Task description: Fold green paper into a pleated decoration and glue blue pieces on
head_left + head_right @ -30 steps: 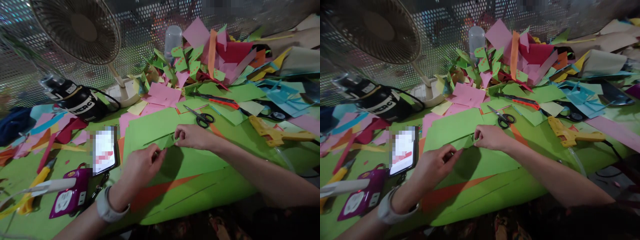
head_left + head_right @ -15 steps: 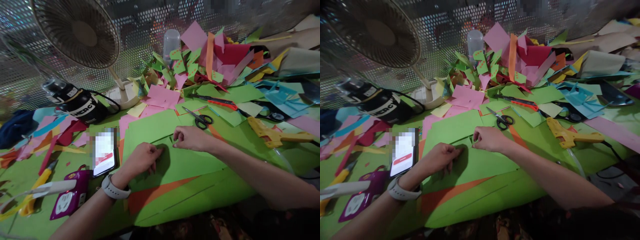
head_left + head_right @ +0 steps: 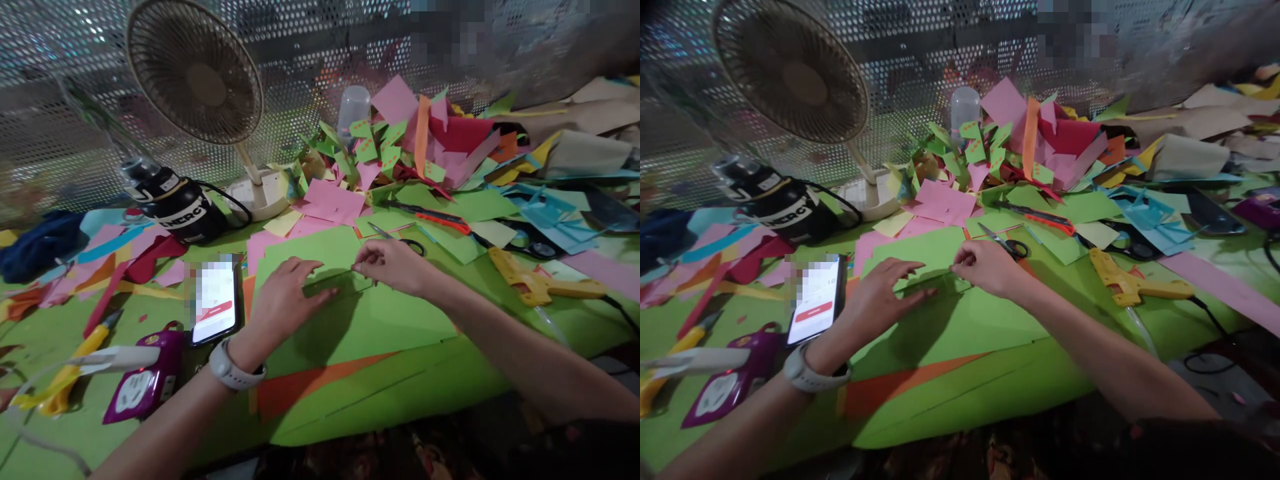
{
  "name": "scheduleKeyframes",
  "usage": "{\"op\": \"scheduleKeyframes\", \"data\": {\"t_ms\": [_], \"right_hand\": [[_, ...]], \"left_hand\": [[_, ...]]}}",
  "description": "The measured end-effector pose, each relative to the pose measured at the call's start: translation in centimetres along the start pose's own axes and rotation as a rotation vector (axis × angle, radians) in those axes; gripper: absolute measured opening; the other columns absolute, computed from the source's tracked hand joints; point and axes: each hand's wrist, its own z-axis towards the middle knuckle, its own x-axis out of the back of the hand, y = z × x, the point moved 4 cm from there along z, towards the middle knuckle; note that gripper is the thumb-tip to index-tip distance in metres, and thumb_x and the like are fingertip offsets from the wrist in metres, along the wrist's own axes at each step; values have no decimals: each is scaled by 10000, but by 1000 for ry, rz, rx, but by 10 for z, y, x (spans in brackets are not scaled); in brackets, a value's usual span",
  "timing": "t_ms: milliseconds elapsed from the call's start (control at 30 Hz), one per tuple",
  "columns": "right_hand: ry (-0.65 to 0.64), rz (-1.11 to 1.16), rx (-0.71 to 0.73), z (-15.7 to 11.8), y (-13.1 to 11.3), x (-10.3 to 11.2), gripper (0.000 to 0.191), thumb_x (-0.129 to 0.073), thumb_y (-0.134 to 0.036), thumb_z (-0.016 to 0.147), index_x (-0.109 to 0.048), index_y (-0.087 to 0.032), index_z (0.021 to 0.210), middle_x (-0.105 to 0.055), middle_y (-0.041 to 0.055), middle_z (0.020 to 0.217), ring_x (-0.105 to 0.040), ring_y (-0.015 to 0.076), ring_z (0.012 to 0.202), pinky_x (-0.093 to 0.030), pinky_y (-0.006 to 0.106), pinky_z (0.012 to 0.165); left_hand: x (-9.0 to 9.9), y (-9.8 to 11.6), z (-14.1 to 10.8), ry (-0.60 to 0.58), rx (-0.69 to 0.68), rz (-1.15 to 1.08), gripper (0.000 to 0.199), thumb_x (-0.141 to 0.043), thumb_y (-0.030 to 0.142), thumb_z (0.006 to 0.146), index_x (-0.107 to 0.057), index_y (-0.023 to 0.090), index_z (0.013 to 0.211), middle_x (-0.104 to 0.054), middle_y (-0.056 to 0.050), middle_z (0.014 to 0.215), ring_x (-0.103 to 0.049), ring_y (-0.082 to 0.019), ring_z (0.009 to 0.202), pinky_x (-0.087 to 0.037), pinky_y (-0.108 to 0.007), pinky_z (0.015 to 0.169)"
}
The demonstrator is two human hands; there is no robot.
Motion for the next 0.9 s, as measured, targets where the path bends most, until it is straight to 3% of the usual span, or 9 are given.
{"op": "scheduleKeyframes", "data": {"t_ms": [233, 333, 467, 700, 900], "right_hand": [[7, -195, -2, -14, -19, 7, 125, -646, -305, 838, -659, -185, 809, -667, 1, 673, -609, 141, 626, -420, 257, 591], [-19, -310, 49, -13, -28, 6, 110, -632, -295, 850, -676, -195, 840, -689, 5, 724, -615, 150, 678, -409, 257, 612], [-65, -495, 232, -6, -31, -1, 124, -599, -226, 873, -706, -201, 931, -703, 36, 879, -629, 175, 778, -423, 284, 685], [-106, -589, 628, -8, -19, -10, 238, -546, -234, 930, -712, -185, 1093, -709, 100, 1061, -632, 236, 1003, -488, 389, 867], [-109, -640, 816, -10, -13, -21, 285, -511, -287, 966, -693, -154, 1140, -708, 143, 1129, -635, 264, 1029, -500, 447, 881]], "left_hand": [[-25, -5, 11, -140, 39, -172, 152, -688, 295, 810, -582, 188, 788, -624, -40, 812, -589, -178, 695, -463, -296, 622], [-26, -7, 8, -148, 84, -252, 140, -662, 281, 817, -576, 185, 873, -637, -40, 816, -596, -175, 683, -456, -288, 601], [-25, -2, 6, -203, 113, -335, 234, -608, 227, 826, -566, 177, 1051, -669, -17, 743, -621, -177, 640, -453, -275, 564], [-18, 2, 8, -191, 69, -144, 331, -579, 155, 816, -596, 172, 1147, -730, -57, 856, -662, -214, 719, -481, -315, 634], [-14, -4, 13, -139, 69, -78, 321, -544, 125, 824, -621, 196, 1128, -737, -50, 909, -688, -216, 783, -521, -318, 683]]}}
